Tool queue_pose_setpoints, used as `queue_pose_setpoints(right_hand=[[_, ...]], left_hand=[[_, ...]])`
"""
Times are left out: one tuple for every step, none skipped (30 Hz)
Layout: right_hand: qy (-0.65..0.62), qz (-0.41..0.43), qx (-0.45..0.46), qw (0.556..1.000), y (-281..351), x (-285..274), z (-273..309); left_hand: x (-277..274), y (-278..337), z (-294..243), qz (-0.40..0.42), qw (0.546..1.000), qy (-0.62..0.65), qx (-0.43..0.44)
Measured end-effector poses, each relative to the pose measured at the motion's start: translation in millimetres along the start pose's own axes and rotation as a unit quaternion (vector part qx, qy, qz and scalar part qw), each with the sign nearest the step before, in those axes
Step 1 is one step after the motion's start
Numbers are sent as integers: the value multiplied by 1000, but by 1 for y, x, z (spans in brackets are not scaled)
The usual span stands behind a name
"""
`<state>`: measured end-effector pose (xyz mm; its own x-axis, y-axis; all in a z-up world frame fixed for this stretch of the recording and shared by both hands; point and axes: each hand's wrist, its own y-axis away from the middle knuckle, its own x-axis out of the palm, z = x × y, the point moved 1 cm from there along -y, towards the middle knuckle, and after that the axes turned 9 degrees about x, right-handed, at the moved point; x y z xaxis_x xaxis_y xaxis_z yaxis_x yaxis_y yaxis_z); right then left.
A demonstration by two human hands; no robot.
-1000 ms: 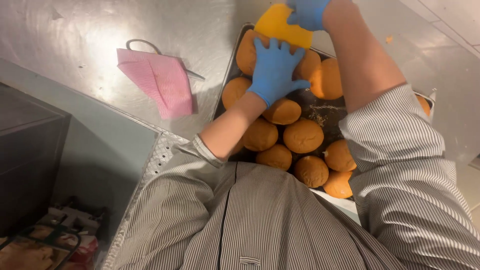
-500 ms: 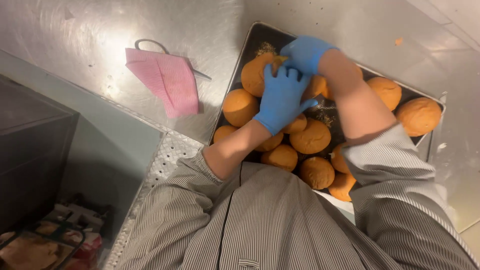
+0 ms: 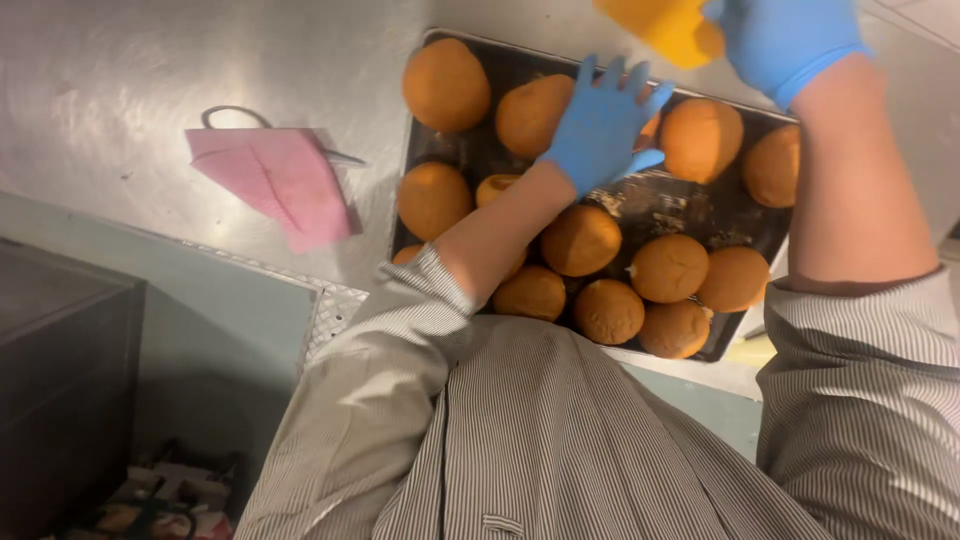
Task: The recorder is picking up individual bread buns from a tray and using a knife to cut segments into them on a kitchen counter.
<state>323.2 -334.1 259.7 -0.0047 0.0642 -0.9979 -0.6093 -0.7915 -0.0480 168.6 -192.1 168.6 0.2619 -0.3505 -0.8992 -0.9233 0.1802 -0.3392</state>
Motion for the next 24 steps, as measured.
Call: queue_pose_setpoints(right_hand=[[-11, 44, 54, 997, 8, -2, -3], [-6, 44, 57, 997, 15, 6, -8], [-11, 70, 51, 996, 21, 14, -12], [-19, 96, 43, 994, 27, 24, -15], [-16, 97, 46, 994, 27, 31, -14], [-50, 88, 46, 994, 26, 39, -12], [-84, 78, 45, 992, 25, 47, -9], [-84, 80, 45, 992, 19, 53, -6], [-65, 92, 41, 993, 14, 60, -3], [-47, 102, 37, 993, 7, 66, -1], [-47, 101, 36, 993, -1, 72, -3], [-13, 116, 28, 993, -9, 79, -3], [22, 130, 19, 991, -17, 86, -2], [18, 133, 16, 991, -18, 103, -12], [-6, 129, -33, 991, -19, 119, -20], [-29, 117, -81, 989, -25, 134, -29], [-32, 114, -83, 989, -30, 121, -22], [-28, 159, -49, 986, -33, 110, -15], [-25, 204, -14, 979, -35, 99, -8], [-31, 203, -21, 979, -36, 99, -4], [-50, 250, 21, 967, -37, 99, 0], [-69, 299, 64, 950, -34, 99, 3], [-74, 301, 60, 949, -28, 111, 5], [-57, 300, 52, 951, -26, 118, 0]], left_hand=[[21, -10, -8, -59, 997, 1, 41], [14, -13, -12, -63, 997, 4, 44], [11, -15, -16, 62, 998, 14, 6], [6, -15, -18, 186, 982, 22, -36], [10, -14, -20, 184, 982, 24, -34], [14, -11, -21, 154, 987, 11, -31], [18, -9, -21, 124, 992, -2, -29], [18, -8, -22, 124, 992, 0, -30], [18, -7, -23, 126, 991, 3, -32], [18, -7, -23, 127, 991, 4, -33], [16, -10, -25, 127, 991, 4, -33], [14, -9, -26, 126, 991, 14, -40], [12, -9, -27, 125, 991, 24, -47], [8, -8, -29, 129, 990, 24, -52], [4, -7, -32, 139, 988, 27, -56], [-1, -9, -31, 147, 987, 25, -58], [1, -7, -34, 148, 987, 21, -60], [3, -5, -36, 126, 990, 15, -62], [5, -2, -39, 105, 992, 9, -63], [2, 2, -41, 109, 992, 4, -69], [-2, 6, -43, 72, 996, -4, -60], [-7, 10, -48, 36, 998, -9, -50], [-12, 18, -53, 42, 998, -11, -54], [-16, 18, -56, 26, 998, -11, -52]])
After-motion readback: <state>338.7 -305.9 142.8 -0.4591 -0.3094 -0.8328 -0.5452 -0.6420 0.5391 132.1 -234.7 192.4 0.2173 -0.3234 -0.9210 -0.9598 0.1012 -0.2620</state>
